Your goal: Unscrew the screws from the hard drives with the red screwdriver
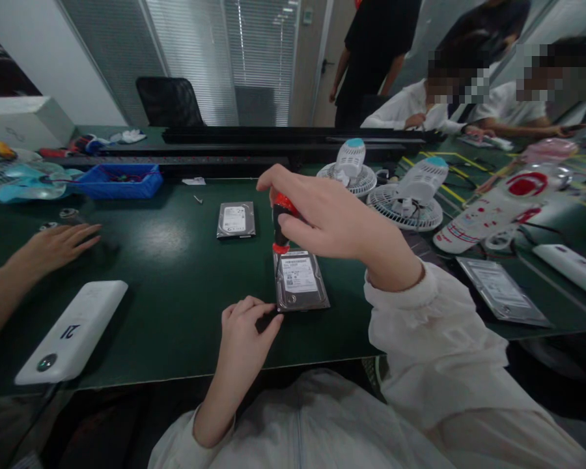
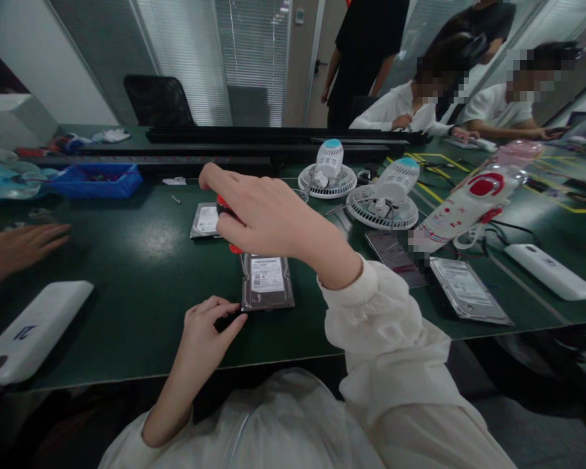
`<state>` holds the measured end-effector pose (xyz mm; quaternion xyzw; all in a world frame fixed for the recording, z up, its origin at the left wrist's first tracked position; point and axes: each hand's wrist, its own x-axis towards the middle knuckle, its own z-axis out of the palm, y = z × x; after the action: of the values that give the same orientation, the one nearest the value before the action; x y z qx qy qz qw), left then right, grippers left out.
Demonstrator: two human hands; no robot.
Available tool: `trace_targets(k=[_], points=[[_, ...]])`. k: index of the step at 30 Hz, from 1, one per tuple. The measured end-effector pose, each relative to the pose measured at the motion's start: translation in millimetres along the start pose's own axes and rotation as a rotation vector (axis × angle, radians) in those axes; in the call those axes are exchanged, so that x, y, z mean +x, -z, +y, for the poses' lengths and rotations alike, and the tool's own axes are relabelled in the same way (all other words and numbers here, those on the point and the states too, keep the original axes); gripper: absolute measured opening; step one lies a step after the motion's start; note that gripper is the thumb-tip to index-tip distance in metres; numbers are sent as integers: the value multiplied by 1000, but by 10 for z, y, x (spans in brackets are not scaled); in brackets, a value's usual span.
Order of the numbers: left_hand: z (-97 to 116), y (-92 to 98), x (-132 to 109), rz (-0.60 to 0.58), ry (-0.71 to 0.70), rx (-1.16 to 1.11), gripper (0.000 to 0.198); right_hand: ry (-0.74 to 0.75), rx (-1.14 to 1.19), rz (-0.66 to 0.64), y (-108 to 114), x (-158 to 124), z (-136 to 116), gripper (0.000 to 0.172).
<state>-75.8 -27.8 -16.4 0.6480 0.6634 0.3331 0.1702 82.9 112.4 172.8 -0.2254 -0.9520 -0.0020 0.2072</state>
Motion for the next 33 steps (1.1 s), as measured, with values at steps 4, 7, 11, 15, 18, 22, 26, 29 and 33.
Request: trace_targets(k=[4,7,11,15,18,22,26,29,33], points=[[-2,2,-3,4,-5,0,9,-69,-73,40,-17,33,-19,39],[-2,-1,-1,5,-8,2,9,-125,-131,46,-25,42,-24,50],[-9,-10,3,7,-12,8,9,-63,-38,40,-17,10,-8,42],[-13,-12,2,9,-13,3,10,-15,61,47,-6,-4,9,40],[-11,-11,-1,10,-10,-2,10,-85,-8,85,-6,7,-4,44],[-6,-12,4,10,-10,-2,10,-131,-21,81,-35,-3,-22,53],[1,-14,12,19,-4,7,10,-47,89,100,-95,-24,24,45],[3,-16,10,19,-4,10,10,28,196,145,-128,-18,68,44],[-3,-17,6,18,-6,7,9,26,200,220,-146,-3,87,40]])
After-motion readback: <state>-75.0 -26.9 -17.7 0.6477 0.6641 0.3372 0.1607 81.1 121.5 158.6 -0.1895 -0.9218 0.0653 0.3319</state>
